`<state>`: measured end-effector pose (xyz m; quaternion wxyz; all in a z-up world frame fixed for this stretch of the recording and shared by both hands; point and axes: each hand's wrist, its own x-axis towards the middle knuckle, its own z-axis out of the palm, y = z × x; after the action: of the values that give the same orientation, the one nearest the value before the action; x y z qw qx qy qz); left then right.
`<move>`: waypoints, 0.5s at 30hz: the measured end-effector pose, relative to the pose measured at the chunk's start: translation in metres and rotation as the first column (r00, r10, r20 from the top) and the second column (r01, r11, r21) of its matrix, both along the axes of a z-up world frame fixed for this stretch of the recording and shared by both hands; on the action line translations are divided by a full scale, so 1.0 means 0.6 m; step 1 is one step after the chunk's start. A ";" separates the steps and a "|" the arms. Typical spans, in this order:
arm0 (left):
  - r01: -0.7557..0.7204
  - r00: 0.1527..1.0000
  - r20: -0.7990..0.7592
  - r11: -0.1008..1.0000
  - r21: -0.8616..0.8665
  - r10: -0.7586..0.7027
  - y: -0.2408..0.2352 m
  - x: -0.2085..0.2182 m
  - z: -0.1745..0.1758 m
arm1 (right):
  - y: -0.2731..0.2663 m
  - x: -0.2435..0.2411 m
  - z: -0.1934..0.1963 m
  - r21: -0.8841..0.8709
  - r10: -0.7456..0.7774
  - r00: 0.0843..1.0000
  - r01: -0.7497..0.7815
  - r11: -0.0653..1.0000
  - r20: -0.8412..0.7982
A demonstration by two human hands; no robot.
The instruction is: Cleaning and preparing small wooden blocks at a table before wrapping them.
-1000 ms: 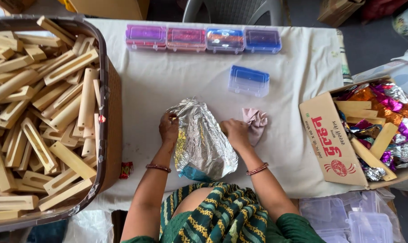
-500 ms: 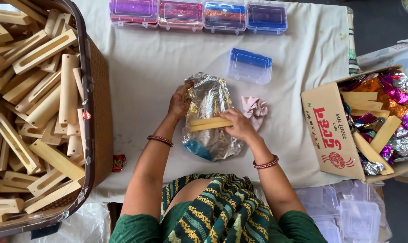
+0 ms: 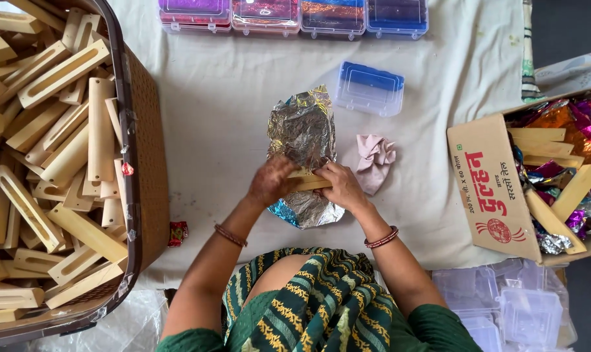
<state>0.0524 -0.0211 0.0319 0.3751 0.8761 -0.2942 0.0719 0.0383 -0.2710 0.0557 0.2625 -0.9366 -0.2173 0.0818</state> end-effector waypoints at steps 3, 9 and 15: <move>0.034 0.987 -0.161 0.999 0.025 -0.030 0.003 -0.034 0.055 | -0.004 -0.002 -0.009 -0.037 0.011 1.000 -0.011 0.999 -0.014; -0.052 0.950 -0.304 0.996 0.074 0.072 0.023 -0.056 0.023 | -0.006 -0.026 -0.001 0.014 0.112 0.973 -0.117 0.993 0.202; 0.007 0.947 -0.320 0.995 0.104 0.027 0.027 -0.068 0.034 | -0.039 -0.085 -0.023 -0.078 0.445 0.832 -0.446 0.892 0.333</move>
<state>0.0115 -0.0050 0.0524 0.3715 0.8960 -0.2280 -0.0853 -0.0129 -0.2942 0.0421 0.1959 -0.8596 -0.4714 -0.0234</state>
